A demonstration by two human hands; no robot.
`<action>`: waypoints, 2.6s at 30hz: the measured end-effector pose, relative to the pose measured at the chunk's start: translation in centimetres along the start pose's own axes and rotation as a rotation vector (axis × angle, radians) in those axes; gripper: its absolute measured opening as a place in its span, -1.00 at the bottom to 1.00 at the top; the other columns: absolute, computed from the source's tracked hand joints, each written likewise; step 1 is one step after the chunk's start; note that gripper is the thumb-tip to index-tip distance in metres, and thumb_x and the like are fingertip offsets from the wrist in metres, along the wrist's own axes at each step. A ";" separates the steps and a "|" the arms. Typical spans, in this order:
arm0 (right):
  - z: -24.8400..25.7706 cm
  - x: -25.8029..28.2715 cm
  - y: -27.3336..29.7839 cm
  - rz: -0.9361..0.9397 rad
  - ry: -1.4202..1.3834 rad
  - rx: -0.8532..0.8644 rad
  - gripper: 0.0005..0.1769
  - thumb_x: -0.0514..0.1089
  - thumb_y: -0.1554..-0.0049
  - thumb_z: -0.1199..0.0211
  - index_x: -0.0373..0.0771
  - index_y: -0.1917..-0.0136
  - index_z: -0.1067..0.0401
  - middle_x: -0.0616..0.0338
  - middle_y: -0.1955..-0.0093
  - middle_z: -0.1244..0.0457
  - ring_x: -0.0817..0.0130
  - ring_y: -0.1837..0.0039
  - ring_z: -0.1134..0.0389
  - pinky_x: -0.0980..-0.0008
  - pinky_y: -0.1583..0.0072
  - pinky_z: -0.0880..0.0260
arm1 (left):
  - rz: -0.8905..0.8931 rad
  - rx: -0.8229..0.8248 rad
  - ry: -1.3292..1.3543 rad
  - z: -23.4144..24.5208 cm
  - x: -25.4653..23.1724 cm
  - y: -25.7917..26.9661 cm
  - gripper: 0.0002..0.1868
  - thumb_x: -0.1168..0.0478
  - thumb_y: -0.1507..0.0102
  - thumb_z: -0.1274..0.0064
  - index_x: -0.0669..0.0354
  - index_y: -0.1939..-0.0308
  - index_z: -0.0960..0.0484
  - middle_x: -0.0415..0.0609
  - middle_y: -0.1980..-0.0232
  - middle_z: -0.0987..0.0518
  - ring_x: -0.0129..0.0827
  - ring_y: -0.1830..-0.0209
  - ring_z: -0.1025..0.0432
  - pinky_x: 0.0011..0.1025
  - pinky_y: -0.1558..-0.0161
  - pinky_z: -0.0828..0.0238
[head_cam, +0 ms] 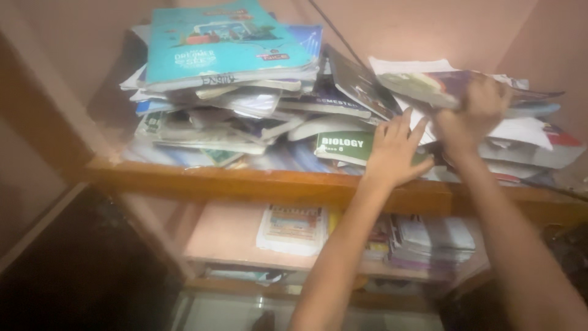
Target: The person sorts through various books and papers on a shelf, picking up a stack of papers, examining a chart, and placing several textbooks into a lower shelf space one at a time.
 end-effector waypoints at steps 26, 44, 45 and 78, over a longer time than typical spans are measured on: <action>18.2 -2.8 13.9 -1.311 -1.210 0.202 -0.62 0.05 -0.27 -0.22 -0.09 -0.27 -0.26 0.11 -0.27 -0.24 0.22 -0.24 -0.33 0.05 -0.20 -0.41 | 0.426 -0.078 0.736 1.8 -0.1 6.2 -0.54 0.03 -0.28 0.01 0.28 -0.13 -0.54 0.16 0.18 -0.61 -0.19 0.23 -0.47 -0.17 0.16 -0.44; 15.8 4.9 42.9 -1.204 -0.602 0.138 -0.61 -0.08 -0.23 -0.38 -0.41 -0.20 -0.49 0.01 -0.09 -0.35 0.38 -0.02 -0.35 0.37 -0.02 -0.37 | 0.611 -0.381 0.697 0.5 -4.3 33.1 -0.70 0.31 -0.11 0.08 0.27 0.13 -0.65 0.14 0.27 -0.67 -0.07 0.28 -0.57 -0.18 0.19 -0.49; 16.2 6.5 45.6 -1.289 -0.714 0.130 -0.64 -0.10 -0.24 -0.37 -0.42 -0.19 -0.52 0.03 -0.05 -0.34 0.39 0.04 -0.31 0.36 0.06 -0.33 | 0.635 -0.403 0.656 -0.6 -4.0 36.0 -0.74 0.29 -0.15 0.05 0.27 0.16 -0.67 0.16 0.24 -0.67 -0.04 0.22 -0.57 -0.16 0.14 -0.48; -4.9 22.1 47.8 -1.733 -0.849 1.220 -0.07 -0.06 0.02 -0.43 -0.12 -0.49 -0.01 -0.10 -0.24 -0.29 -0.01 -0.08 -0.42 0.02 -0.02 -0.60 | 1.744 0.005 1.183 -5.2 18.1 46.3 -0.12 -0.29 -0.27 0.08 -0.08 -0.58 -0.08 -0.06 -0.61 -0.16 -0.22 -0.54 -0.08 -0.15 -0.33 -0.15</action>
Point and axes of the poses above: each hand's wrist, its own y-axis away from the middle knuckle, its own z-axis out of the back of the hand, x = y × z, the point moved 2 cm from there along -y, towards the middle knuckle
